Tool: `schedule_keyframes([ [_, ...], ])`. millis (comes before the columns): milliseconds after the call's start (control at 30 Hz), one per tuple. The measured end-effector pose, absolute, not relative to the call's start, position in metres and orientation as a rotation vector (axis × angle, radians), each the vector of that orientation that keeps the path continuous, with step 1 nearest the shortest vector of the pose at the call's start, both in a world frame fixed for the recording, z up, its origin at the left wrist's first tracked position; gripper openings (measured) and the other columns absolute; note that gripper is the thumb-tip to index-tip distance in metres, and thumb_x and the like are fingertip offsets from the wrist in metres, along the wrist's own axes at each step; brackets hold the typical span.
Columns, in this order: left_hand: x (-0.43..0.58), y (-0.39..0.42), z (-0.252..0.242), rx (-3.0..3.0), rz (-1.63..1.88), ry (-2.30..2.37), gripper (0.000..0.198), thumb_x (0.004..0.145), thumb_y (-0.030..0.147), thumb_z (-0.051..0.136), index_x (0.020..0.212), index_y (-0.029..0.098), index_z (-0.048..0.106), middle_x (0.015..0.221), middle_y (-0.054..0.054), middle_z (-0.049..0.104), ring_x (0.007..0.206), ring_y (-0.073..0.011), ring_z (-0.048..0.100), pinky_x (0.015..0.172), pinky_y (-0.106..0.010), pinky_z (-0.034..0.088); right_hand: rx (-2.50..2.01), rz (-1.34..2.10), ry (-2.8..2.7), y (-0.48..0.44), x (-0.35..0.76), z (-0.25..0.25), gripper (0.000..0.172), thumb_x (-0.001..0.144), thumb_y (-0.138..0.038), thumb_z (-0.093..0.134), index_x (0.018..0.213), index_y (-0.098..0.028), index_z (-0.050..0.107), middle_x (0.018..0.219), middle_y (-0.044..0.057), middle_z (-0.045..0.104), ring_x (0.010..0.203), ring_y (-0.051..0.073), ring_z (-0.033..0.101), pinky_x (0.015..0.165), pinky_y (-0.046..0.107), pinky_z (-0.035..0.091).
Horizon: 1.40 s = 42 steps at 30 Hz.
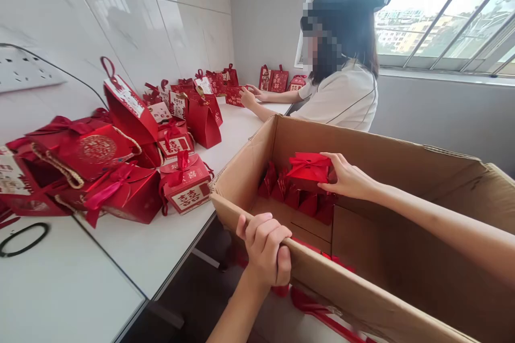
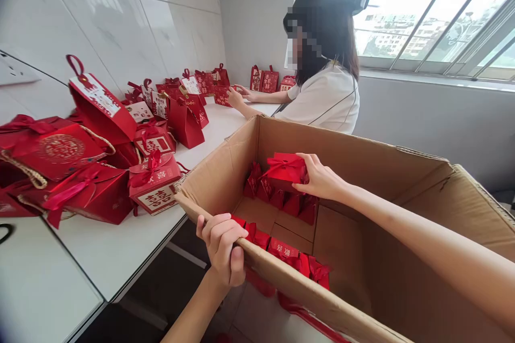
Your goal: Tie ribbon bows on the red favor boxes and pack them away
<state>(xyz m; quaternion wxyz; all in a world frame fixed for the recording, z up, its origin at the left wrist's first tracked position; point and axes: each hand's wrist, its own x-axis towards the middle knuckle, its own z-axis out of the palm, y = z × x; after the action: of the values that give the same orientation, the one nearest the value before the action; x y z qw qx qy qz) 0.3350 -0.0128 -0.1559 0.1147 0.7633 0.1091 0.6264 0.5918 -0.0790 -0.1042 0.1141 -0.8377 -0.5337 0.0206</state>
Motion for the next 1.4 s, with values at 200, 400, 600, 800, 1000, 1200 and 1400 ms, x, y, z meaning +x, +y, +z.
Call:
schedule_keyframes([
  [200, 0.336, -0.011, -0.162, 2.259, 1.868, 0.334, 0.023, 0.079, 0.018, 0.031, 0.082, 0.020, 0.054, 0.078, -0.004, 0.053, 0.091, -0.0197, 0.050, 0.106, -0.041, 0.014, -2.323, 0.246, -1.706, -0.076, 0.568, -0.129, 0.072, 0.074, -0.041, 0.057, 0.134, -0.022, 0.022, 0.131, 0.014, 0.037, 0.072, 0.020, 0.064, 0.067, 0.037, 0.053],
  [400, 0.342, -0.011, -0.168, 2.254, 1.907, 0.416, 0.025, 0.081, 0.023, 0.030, 0.081, 0.024, 0.055, 0.072, -0.003, 0.052, 0.086, -0.0209, 0.052, 0.105, -0.045, 0.018, -2.317, 0.455, -1.833, -0.101, 0.562, -0.164, 0.069, 0.077, -0.036, 0.057, 0.135, -0.021, 0.023, 0.128, 0.016, 0.040, 0.062, 0.017, 0.062, 0.061, 0.034, 0.049],
  [600, 0.348, -0.011, -0.169, 2.190, 2.009, 0.475, 0.026, 0.081, 0.025, 0.029, 0.078, 0.026, 0.055, 0.068, -0.003, 0.051, 0.078, -0.0207, 0.054, 0.104, -0.046, 0.022, -2.446, 0.609, -1.897, -0.125, 0.583, -0.194, 0.074, 0.073, -0.029, 0.059, 0.137, -0.014, 0.025, 0.129, 0.020, 0.037, 0.065, 0.020, 0.064, 0.065, 0.035, 0.048],
  [800, 0.350, -0.010, -0.173, 2.158, 2.025, 0.434, 0.026, 0.081, 0.025, 0.031, 0.080, 0.025, 0.057, 0.070, -0.003, 0.051, 0.081, -0.0213, 0.052, 0.104, -0.047, 0.022, -2.575, 0.790, -1.849, -0.170, 0.609, -0.226, 0.089, 0.062, -0.016, 0.059, 0.141, -0.008, 0.018, 0.124, 0.023, 0.037, 0.074, 0.024, 0.064, 0.063, 0.033, 0.047],
  [1000, 0.349, -0.008, -0.173, 2.187, 1.982, 0.386, 0.025, 0.081, 0.025, 0.032, 0.082, 0.023, 0.057, 0.072, -0.004, 0.054, 0.081, -0.0211, 0.053, 0.106, -0.045, 0.019, -2.688, 0.999, -1.680, -0.229, 0.627, -0.252, 0.097, 0.057, -0.012, 0.061, 0.141, -0.009, 0.012, 0.126, 0.027, 0.037, 0.087, 0.031, 0.063, 0.075, 0.042, 0.048],
  [1200, 0.347, -0.006, -0.174, 2.242, 1.962, 0.368, 0.025, 0.081, 0.026, 0.032, 0.084, 0.024, 0.057, 0.074, -0.004, 0.055, 0.083, -0.0215, 0.054, 0.106, -0.046, 0.018, -2.780, 1.073, -1.507, -0.264, 0.625, -0.259, 0.084, 0.054, -0.015, 0.062, 0.131, -0.008, 0.031, 0.118, 0.024, 0.047, 0.094, 0.032, 0.062, 0.079, 0.042, 0.049],
  [1400, 0.348, -0.002, -0.162, 2.304, 1.990, 0.352, 0.024, 0.081, 0.026, 0.032, 0.079, 0.023, 0.055, 0.074, -0.004, 0.052, 0.082, -0.0202, 0.053, 0.107, -0.047, 0.018, -2.630, 0.753, -1.563, -0.229, 0.633, -0.224, 0.077, 0.057, -0.023, 0.061, 0.128, -0.010, 0.036, 0.119, 0.019, 0.049, 0.103, 0.032, 0.058, 0.087, 0.039, 0.049],
])
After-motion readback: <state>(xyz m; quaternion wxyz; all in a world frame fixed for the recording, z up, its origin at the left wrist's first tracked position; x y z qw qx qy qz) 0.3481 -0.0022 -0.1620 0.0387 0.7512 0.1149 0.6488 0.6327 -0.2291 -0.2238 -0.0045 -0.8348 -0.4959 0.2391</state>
